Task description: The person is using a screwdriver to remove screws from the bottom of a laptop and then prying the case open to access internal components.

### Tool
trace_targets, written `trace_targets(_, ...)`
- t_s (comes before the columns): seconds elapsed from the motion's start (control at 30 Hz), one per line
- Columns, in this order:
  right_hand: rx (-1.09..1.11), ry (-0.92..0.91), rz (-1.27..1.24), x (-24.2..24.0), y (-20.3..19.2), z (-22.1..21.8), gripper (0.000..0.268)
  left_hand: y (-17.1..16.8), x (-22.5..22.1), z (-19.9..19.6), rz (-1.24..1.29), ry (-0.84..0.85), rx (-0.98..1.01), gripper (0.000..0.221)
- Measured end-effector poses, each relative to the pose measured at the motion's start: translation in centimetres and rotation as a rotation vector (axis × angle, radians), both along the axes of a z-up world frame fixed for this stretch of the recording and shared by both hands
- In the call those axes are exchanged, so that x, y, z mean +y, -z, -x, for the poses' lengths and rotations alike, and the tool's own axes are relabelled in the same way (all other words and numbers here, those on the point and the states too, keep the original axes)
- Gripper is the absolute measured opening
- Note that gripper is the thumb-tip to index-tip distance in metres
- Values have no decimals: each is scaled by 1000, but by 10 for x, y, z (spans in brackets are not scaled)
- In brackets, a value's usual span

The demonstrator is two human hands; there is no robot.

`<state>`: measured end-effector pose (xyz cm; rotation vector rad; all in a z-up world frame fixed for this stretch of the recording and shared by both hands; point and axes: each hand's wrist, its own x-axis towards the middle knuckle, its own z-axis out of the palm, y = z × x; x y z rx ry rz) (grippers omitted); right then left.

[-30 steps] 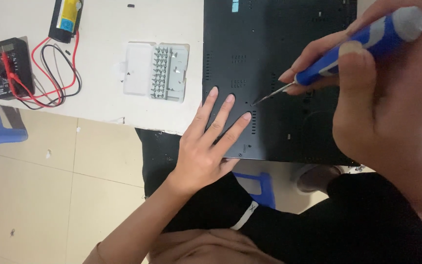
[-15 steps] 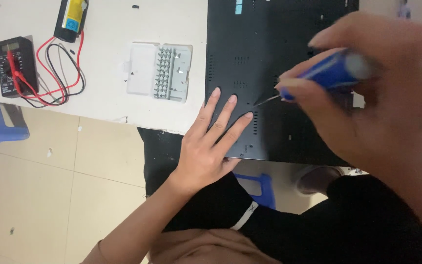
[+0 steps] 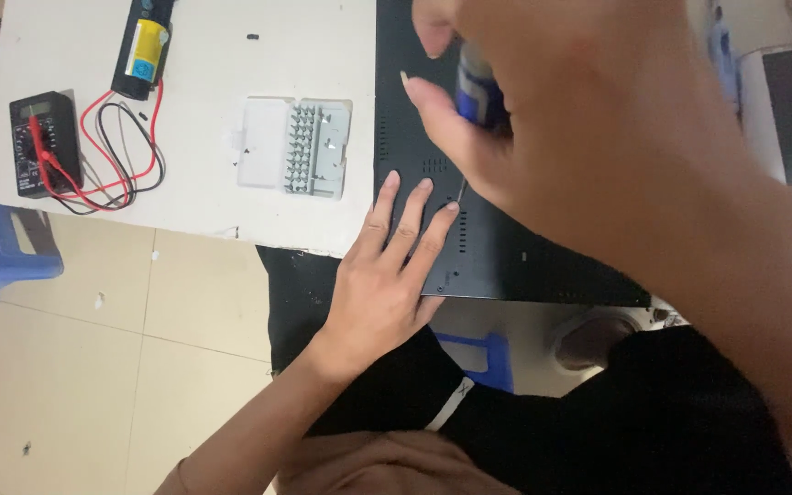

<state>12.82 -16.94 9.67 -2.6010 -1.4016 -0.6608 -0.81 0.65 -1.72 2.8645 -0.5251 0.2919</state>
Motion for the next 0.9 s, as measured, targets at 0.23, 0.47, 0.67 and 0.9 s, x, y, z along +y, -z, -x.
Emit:
trace_targets(0.23, 300, 107, 204, -3, -20, -7, 45, -2, -1, 0, -54, -5, -12, 99)
trace_targets(0.47, 272, 143, 359, -3, -13, -17, 46, -8, -1, -1, -77, -25, 7, 99)
trace_targets(0.67, 462, 63, 280, -9, -18, -25, 23, -2, 0, 1, -42, -39, 0, 97)
trace_targets(0.9, 428, 262, 476, -15, 1, -19, 48, 5, 2, 2, -17, -45, -44, 96)
